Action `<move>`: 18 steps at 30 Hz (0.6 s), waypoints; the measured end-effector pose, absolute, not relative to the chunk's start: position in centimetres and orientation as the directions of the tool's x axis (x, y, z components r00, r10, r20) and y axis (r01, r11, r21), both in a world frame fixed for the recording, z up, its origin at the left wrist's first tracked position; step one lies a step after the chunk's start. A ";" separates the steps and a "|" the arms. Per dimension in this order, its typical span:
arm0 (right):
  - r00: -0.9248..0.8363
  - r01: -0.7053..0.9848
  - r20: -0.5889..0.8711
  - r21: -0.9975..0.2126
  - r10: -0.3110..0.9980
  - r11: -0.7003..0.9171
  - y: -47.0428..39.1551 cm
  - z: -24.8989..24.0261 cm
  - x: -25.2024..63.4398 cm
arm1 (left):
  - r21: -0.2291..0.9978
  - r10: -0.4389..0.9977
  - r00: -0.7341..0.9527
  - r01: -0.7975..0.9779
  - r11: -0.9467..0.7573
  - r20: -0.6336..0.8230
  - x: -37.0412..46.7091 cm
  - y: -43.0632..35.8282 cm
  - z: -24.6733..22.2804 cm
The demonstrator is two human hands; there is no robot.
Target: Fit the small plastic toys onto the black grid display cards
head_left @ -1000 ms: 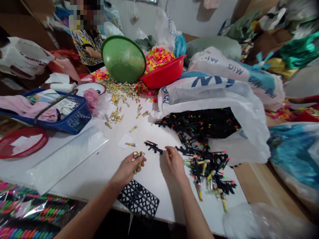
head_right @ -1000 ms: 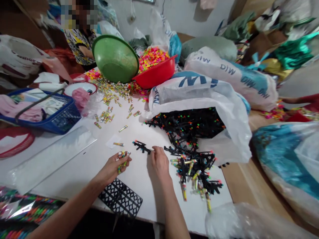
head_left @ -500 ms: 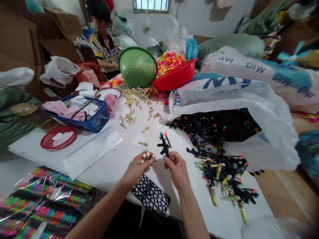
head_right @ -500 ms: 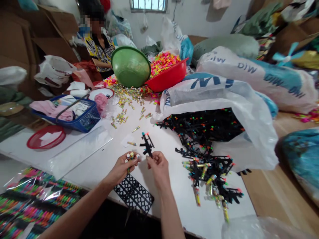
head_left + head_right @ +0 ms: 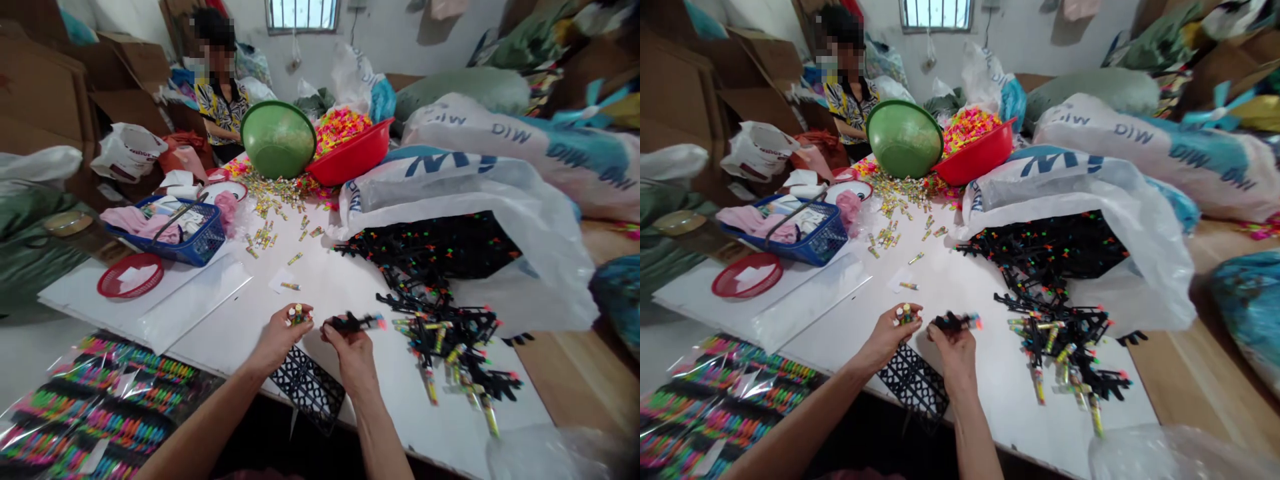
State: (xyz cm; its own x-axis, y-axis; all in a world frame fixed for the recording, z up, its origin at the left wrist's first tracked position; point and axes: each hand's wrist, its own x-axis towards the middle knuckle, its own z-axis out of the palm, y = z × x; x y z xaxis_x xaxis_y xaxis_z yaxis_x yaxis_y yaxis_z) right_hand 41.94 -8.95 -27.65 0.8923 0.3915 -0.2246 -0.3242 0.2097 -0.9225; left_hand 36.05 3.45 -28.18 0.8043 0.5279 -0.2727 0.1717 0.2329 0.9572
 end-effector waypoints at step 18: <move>0.960 -0.259 -0.256 -0.966 0.116 0.017 -9.8 -27.5 39.5 | 0.978 0.496 0.868 0.084 -0.189 0.021 34.9 0.2 -26.6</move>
